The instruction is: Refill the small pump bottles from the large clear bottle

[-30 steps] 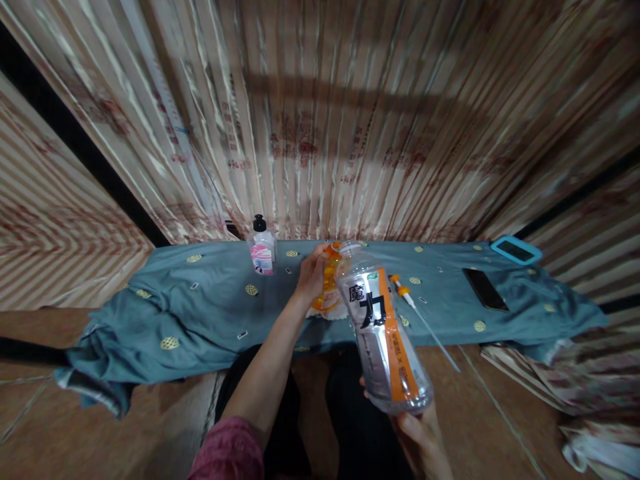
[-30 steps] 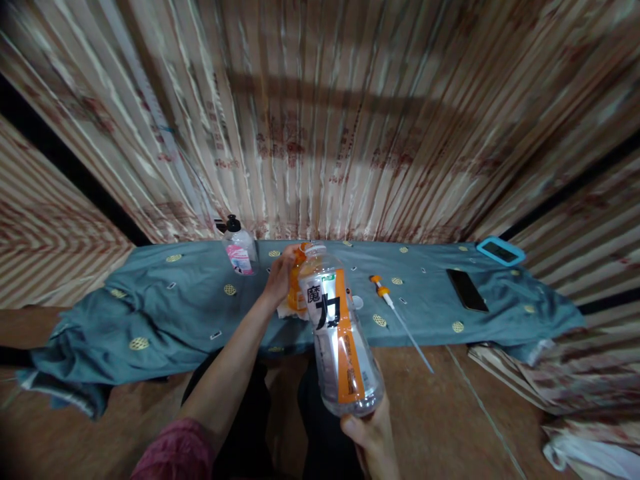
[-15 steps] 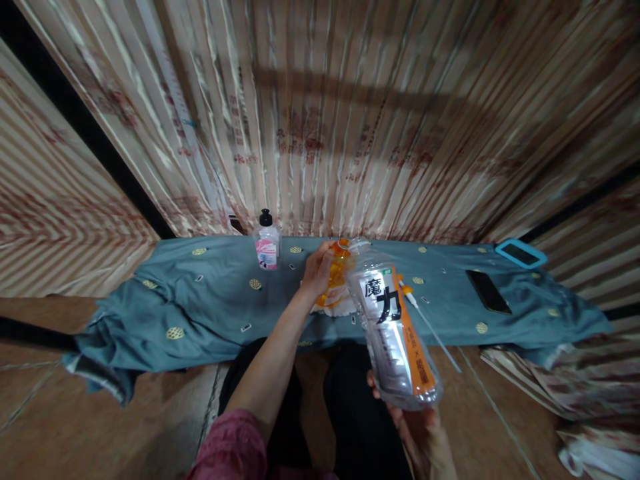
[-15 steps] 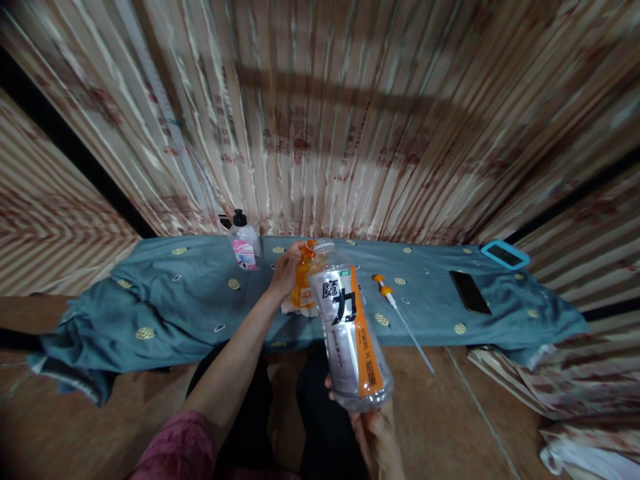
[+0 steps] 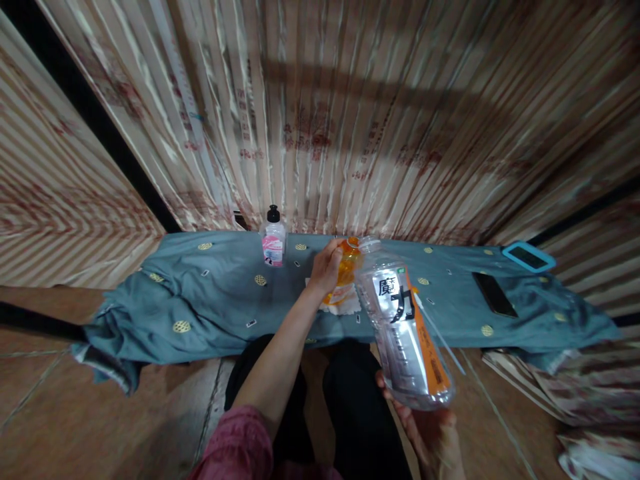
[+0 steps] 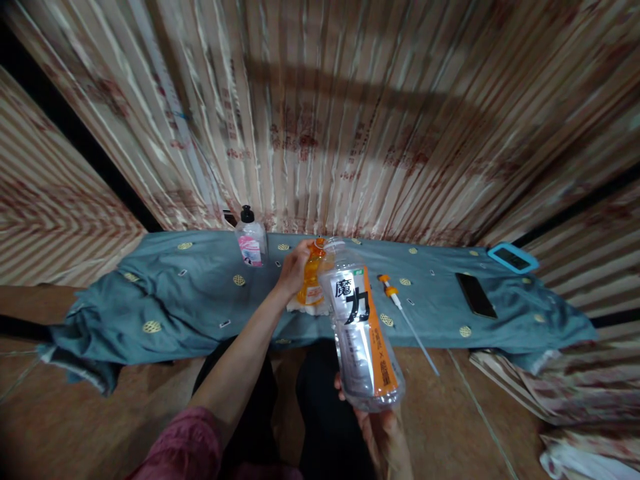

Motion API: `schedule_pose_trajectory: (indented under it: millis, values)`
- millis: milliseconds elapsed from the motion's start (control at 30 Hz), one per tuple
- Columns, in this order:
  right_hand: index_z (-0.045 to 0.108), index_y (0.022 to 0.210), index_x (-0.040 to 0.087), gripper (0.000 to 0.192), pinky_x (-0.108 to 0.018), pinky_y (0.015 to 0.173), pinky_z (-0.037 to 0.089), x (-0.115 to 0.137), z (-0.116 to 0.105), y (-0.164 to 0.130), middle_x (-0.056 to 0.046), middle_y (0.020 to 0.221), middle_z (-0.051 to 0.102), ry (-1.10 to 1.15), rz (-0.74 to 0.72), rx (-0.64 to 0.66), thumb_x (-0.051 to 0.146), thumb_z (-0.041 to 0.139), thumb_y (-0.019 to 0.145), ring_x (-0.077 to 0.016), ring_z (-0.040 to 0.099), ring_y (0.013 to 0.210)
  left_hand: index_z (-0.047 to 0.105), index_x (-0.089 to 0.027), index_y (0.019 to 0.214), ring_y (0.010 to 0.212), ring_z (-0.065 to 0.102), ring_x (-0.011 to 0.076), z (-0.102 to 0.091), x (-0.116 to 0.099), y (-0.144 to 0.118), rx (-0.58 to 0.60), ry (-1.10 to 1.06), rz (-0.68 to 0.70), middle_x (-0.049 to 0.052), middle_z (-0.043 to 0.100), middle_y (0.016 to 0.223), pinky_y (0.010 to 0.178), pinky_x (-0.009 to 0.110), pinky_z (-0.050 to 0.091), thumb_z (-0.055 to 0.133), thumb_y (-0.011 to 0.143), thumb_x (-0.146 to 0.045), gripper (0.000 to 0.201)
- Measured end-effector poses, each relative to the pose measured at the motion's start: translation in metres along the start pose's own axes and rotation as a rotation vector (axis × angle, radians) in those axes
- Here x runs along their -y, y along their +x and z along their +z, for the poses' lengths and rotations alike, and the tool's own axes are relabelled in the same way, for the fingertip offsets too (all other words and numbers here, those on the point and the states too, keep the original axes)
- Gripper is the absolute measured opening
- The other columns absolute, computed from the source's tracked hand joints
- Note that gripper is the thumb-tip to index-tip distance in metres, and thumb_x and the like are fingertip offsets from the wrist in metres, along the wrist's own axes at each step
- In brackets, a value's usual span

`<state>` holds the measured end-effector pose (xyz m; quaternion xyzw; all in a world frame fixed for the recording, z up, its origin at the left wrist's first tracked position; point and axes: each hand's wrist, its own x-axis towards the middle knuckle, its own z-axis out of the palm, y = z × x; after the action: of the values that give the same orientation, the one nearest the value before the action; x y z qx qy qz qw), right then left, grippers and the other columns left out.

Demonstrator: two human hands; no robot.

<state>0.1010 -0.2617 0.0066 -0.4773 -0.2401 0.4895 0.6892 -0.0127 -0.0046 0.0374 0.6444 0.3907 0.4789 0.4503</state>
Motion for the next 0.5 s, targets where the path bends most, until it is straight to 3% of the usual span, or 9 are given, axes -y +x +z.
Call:
schedule_pose_trajectory:
  millis: [67, 267, 500]
  values:
    - [0.071, 0.124, 0.042, 0.079, -0.031, 0.072, 0.058, 0.004, 0.001, -0.002, 0.000, 0.110, 0.079, 0.037, 0.030, -0.022, 0.077, 0.083, 0.055, -0.0215, 0.074, 0.083, 0.067, -0.021, 0.107, 0.107, 0.069, 0.0216, 0.000, -0.001, -0.001, 0.006, 0.001, -0.003, 0.004, 0.076, 0.110, 0.097, 0.031, 0.051, 0.035, 0.096, -0.027, 0.035]
    - [0.079, 0.106, 0.029, 0.076, -0.033, 0.077, 0.058, 0.013, -0.002, -0.006, -0.006, 0.099, 0.080, 0.035, 0.095, -0.067, 0.078, 0.086, 0.048, -0.0241, 0.075, 0.085, 0.067, -0.020, 0.106, 0.107, 0.069, 0.0221, 0.003, -0.002, -0.002, 0.009, 0.035, -0.010, 0.005, 0.076, 0.112, 0.100, 0.034, 0.051, 0.036, 0.095, -0.025, 0.033]
    - [0.077, 0.112, 0.035, 0.067, -0.031, 0.076, 0.058, 0.025, 0.002, -0.009, -0.003, 0.104, 0.080, 0.015, 0.075, -0.031, 0.076, 0.083, 0.059, -0.0219, 0.076, 0.085, 0.067, -0.021, 0.105, 0.108, 0.069, 0.0230, 0.004, 0.000, -0.003, -0.007, 0.023, -0.006, 0.005, 0.076, 0.111, 0.100, 0.036, 0.052, 0.039, 0.093, -0.023, 0.030]
